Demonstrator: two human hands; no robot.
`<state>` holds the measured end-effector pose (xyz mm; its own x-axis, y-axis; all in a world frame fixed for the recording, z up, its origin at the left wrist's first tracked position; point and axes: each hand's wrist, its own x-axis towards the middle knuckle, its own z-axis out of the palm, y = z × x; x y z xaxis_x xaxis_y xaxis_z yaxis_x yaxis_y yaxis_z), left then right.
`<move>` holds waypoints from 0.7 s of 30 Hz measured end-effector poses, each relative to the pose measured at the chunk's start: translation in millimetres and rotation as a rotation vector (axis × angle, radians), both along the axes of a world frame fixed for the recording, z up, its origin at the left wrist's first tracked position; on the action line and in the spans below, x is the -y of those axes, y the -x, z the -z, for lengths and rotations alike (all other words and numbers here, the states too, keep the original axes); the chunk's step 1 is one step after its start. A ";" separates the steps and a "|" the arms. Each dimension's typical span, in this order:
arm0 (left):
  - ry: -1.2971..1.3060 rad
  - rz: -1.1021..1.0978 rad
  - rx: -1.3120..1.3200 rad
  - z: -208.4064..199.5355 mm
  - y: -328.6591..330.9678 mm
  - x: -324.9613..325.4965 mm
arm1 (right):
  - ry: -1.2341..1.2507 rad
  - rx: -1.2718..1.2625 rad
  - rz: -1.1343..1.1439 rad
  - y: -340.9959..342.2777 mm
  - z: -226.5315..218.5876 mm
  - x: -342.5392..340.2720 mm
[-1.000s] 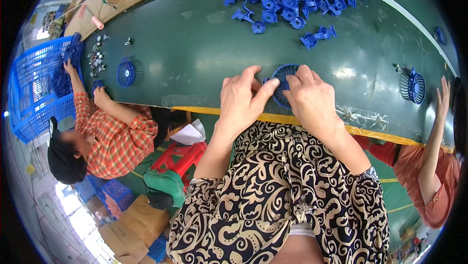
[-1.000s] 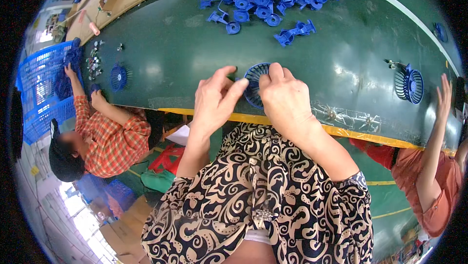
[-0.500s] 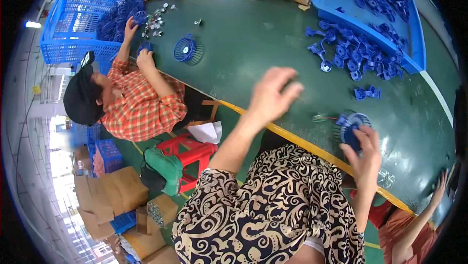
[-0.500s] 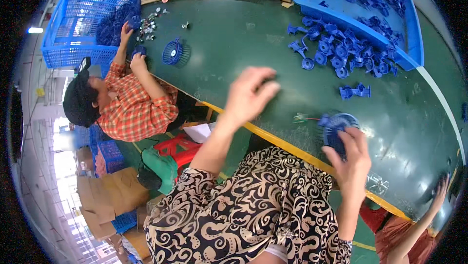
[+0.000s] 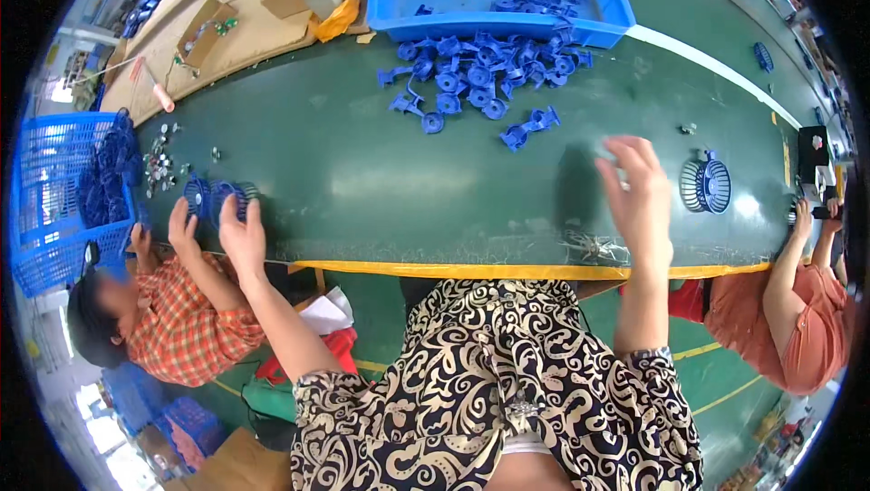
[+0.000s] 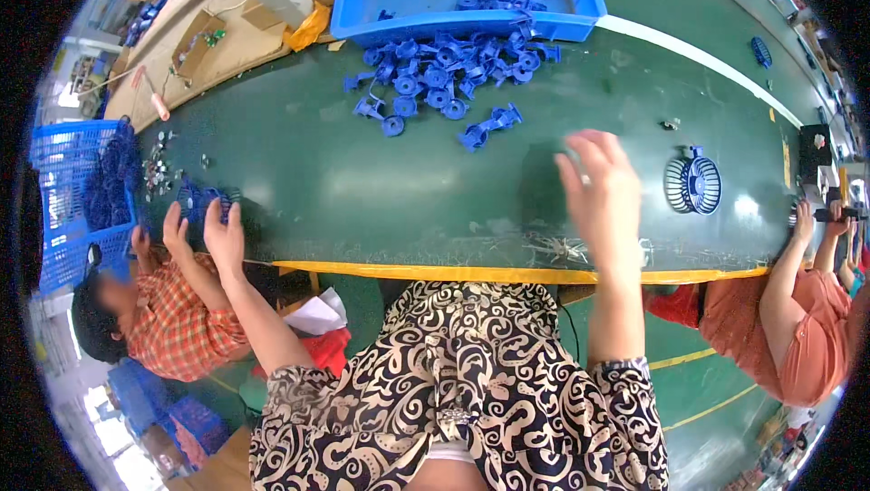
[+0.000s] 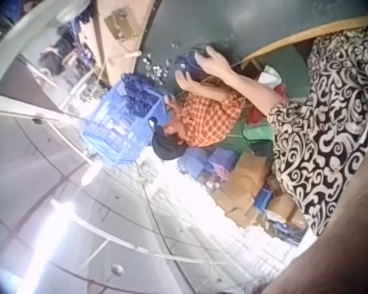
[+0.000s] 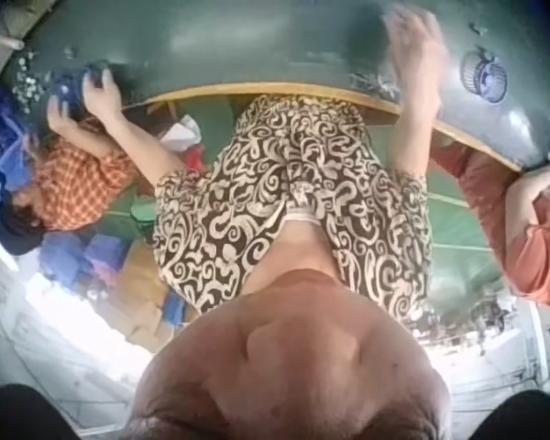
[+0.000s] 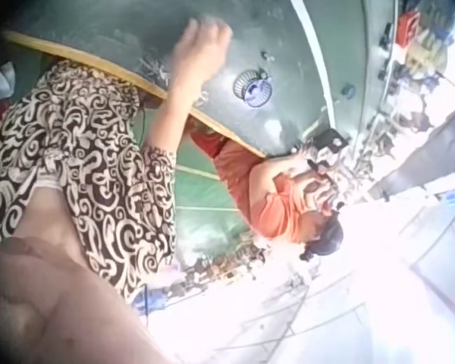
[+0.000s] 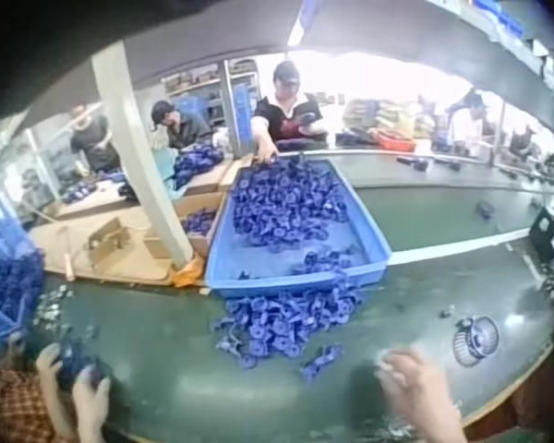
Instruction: The person assembles small fans by taking plastic components from a tray and attaching them onto the fan cages by hand before setting the assembled fans down on the table.
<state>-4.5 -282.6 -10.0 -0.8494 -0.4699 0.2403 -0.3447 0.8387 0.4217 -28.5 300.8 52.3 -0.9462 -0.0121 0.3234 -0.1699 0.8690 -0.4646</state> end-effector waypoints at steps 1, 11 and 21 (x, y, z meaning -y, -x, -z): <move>-0.215 0.047 -0.047 2.9 -2.2 -17.4 | 0.043 -0.017 -0.064 7.0 0.5 14.2; -0.739 0.439 0.024 -47.8 -40.3 -222.9 | 0.024 -0.135 -0.254 59.6 40.4 50.3; -0.523 0.557 0.027 -34.1 -49.5 -232.6 | 0.482 0.317 -0.058 68.5 39.8 44.0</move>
<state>44.9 -49.9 24.2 -0.9966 -0.0171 0.0801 0.0550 0.5854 0.8089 -97.1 256.8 12.5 -0.9999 0.0113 0.0063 0.0008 0.5403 -0.8415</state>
